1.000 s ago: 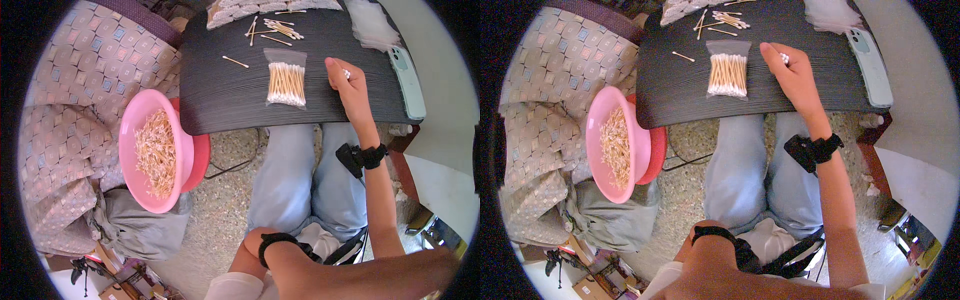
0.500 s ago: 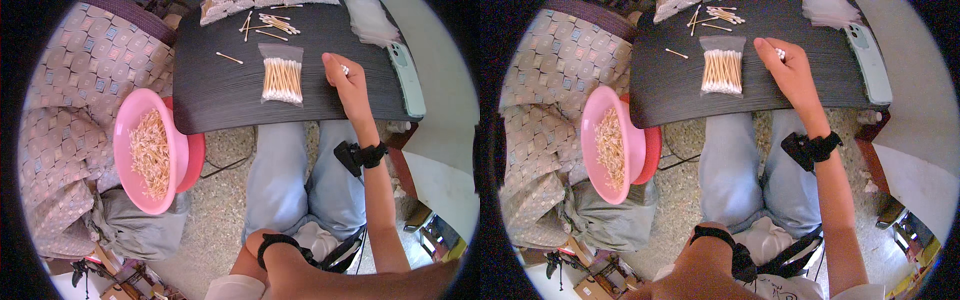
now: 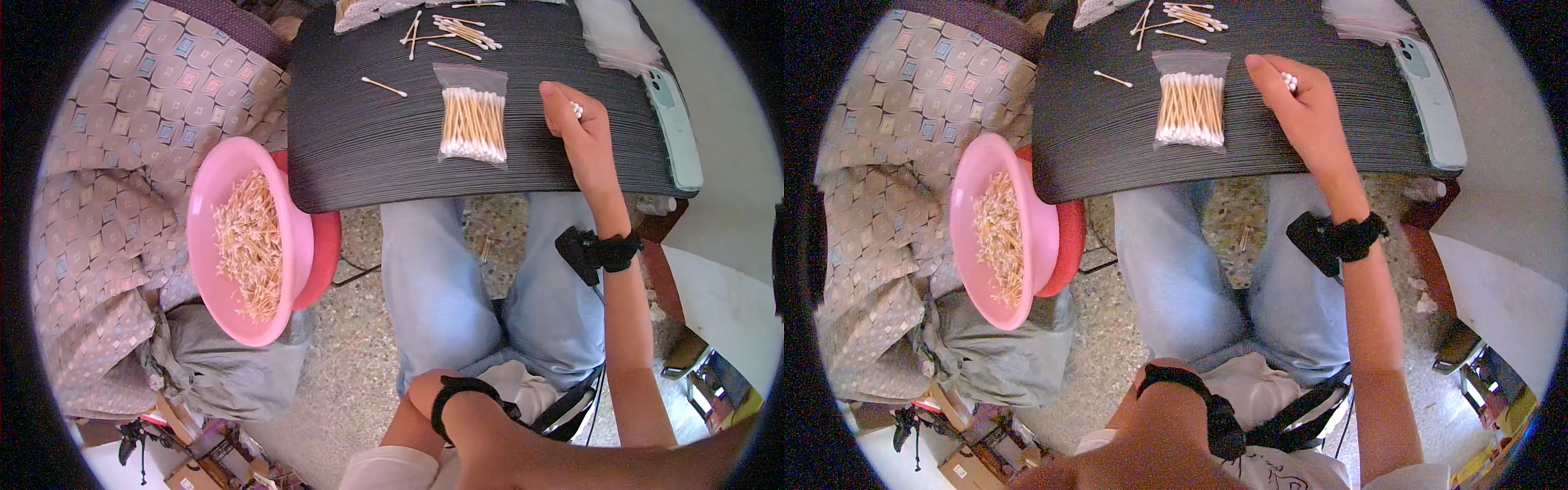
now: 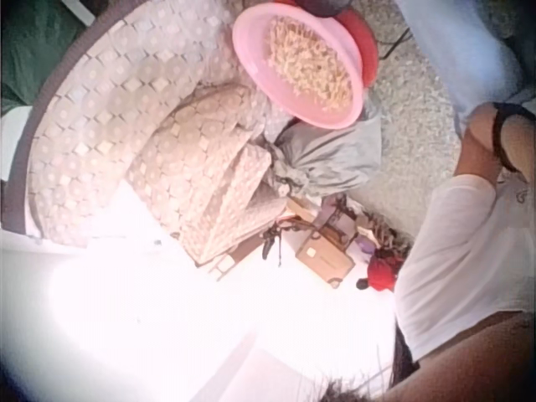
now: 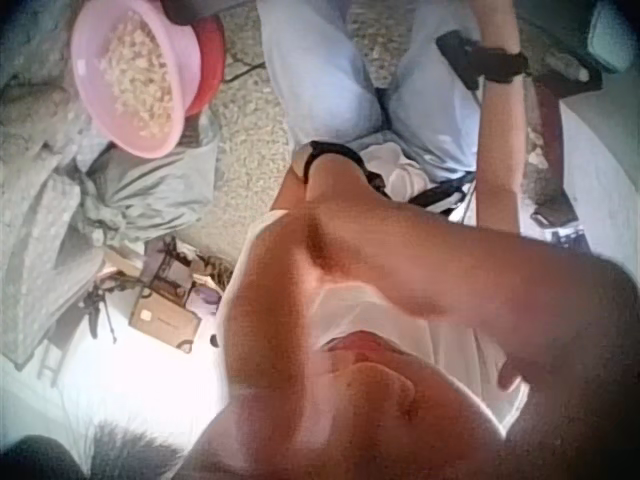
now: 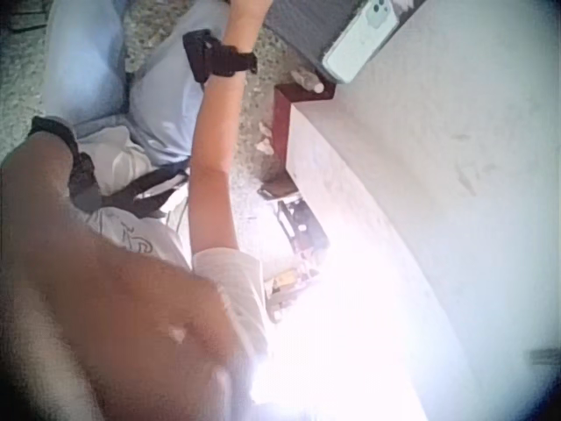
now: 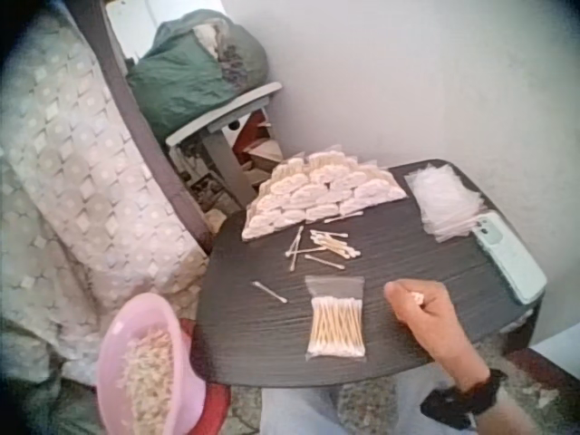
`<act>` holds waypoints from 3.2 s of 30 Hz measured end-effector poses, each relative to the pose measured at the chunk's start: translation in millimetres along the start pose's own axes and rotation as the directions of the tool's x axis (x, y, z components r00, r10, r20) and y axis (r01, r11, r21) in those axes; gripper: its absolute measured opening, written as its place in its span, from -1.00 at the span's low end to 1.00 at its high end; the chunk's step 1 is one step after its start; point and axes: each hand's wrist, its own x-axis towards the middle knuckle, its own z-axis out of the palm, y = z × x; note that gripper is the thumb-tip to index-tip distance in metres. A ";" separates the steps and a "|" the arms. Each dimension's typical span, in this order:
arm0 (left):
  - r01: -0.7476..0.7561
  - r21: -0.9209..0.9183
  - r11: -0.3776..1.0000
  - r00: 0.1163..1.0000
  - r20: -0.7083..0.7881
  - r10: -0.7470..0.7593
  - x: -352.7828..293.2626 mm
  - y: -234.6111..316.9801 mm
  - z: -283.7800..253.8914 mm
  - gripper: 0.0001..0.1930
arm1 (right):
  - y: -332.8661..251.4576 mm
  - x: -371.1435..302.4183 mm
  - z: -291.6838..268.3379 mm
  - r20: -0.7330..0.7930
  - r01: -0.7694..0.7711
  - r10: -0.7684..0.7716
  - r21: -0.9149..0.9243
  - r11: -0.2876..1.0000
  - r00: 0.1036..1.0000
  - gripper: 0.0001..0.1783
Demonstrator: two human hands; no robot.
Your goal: Packaging a counted number of cotton swabs into a small plastic zip-lock bag.
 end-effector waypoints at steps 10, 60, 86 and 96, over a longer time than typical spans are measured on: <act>-0.097 0.981 -0.171 0.983 0.121 0.138 30.7 69.7 -94.4 -0.70 | -5.7 -0.2 3.5 -0.011 0.029 -0.029 0.016 0.999 1.000 -0.60; -0.096 0.770 -0.630 0.968 0.220 0.121 41.6 132.0 -125.5 -0.63 | -83.8 -57.4 -48.8 0.273 -0.025 0.206 -0.548 0.836 0.940 -0.83; 0.140 0.575 -0.806 0.905 0.257 0.340 48.0 133.8 -156.4 -0.71 | -47.8 -67.6 -24.5 -0.029 -0.258 0.266 -0.355 0.899 0.964 -0.79; 0.088 0.639 -0.764 0.906 0.268 0.329 42.9 139.3 -153.9 -0.83 | -53.7 -62.3 -5.5 0.045 -0.252 0.282 -0.329 0.910 0.958 -0.78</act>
